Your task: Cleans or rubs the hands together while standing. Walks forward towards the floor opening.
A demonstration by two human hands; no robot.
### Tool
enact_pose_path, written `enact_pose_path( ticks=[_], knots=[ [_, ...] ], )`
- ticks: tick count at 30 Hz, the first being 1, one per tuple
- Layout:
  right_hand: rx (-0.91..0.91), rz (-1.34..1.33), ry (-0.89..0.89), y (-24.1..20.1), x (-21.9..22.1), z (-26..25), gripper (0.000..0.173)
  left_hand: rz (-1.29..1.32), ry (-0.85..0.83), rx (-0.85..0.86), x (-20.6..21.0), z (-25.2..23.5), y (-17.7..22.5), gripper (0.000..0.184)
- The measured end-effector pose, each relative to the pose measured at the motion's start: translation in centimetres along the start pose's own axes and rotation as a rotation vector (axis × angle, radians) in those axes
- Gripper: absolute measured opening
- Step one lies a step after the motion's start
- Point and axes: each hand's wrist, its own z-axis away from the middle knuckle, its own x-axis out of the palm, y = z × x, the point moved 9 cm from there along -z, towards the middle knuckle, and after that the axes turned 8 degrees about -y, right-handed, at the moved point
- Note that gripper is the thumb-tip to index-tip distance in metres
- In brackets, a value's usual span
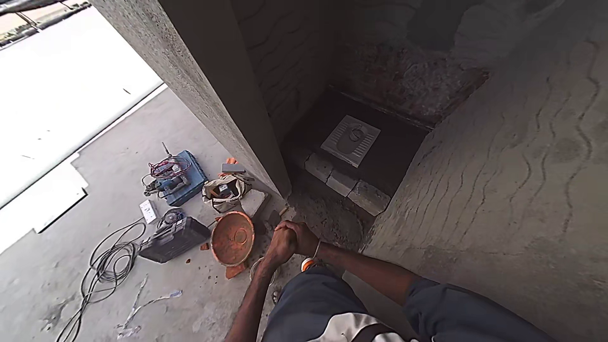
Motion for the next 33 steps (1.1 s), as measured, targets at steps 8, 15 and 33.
enact_pose_path(
  ticks=[8,15,33],
  knots=[
    [0.036,0.029,-0.083,1.2,-0.4,0.4,0.038,0.053,0.004,0.001,1.7,-1.3,-0.8,0.032],
    [0.116,0.003,-0.018,0.5,-2.0,0.3,0.036,0.102,0.146,0.103,0.6,-1.8,0.2,0.033],
    [0.225,-0.287,0.212,0.1,-5.5,-0.7,0.022,0.291,0.470,0.265,-2.6,-3.5,1.6,0.031]
  ],
)
